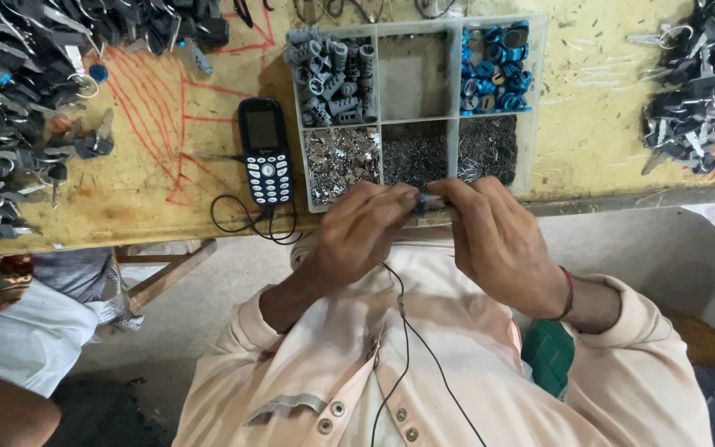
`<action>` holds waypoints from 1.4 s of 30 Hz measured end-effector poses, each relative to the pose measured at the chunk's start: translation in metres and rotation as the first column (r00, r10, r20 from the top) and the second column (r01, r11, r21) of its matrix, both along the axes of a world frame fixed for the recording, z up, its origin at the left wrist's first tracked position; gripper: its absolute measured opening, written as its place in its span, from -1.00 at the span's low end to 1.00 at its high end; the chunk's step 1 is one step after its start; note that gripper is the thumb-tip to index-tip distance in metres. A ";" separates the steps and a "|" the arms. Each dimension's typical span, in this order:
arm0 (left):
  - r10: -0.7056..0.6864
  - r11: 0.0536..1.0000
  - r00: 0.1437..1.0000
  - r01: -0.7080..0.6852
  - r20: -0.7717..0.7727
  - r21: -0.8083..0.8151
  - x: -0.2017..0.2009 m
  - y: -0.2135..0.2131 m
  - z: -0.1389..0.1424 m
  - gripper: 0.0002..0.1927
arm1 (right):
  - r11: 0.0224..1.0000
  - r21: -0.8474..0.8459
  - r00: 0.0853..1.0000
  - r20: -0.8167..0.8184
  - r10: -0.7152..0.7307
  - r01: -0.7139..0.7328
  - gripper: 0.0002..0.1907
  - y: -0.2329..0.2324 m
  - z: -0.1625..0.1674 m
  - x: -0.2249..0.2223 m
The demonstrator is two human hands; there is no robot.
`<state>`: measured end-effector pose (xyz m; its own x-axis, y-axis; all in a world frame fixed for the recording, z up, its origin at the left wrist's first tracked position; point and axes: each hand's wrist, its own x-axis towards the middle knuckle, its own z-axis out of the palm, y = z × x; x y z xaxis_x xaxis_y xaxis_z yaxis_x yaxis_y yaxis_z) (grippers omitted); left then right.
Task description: The person sits at a workbench and assembles keys. They pick small metal key parts from a compartment tray, press a blue plastic key head onto a key blade by hand, and place the finished key on the table, repeating the cycle with new parts from the tray.
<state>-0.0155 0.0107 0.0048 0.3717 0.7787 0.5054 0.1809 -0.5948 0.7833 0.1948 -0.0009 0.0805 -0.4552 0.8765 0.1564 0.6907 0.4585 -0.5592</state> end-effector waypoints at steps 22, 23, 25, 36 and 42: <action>0.219 0.932 0.733 -0.353 -0.644 -0.086 -0.023 0.015 0.005 -0.88 | 0.845 -0.356 0.905 0.002 -0.426 0.399 -0.84 0.036 -0.011 0.043; 0.207 0.929 0.760 -0.350 -0.616 -0.119 -0.024 0.016 0.005 -0.87 | 0.903 -0.347 0.964 0.021 -0.264 0.255 -0.84 0.038 -0.009 0.027; 0.191 0.927 0.809 -0.336 -0.556 -0.169 -0.027 0.017 0.007 -0.87 | 0.974 -0.227 0.991 0.136 0.003 0.028 -0.84 0.044 -0.015 -0.001; 0.257 0.890 0.928 -0.336 -0.271 -0.308 -0.038 0.011 0.014 -0.80 | 0.980 -0.197 0.990 0.143 0.003 0.026 -0.88 0.038 -0.035 -0.005; 0.231 0.889 0.970 -0.240 -0.072 -0.389 -0.031 0.006 0.016 -0.85 | 0.856 -0.510 0.971 -0.147 -0.191 0.091 -0.90 0.033 -0.036 0.005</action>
<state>-0.0465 0.0163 0.0204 0.1605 0.9778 0.1350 0.2981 -0.1784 0.9377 0.2003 0.0324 0.0441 -0.3274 0.9120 -0.2472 0.5874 -0.0085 -0.8092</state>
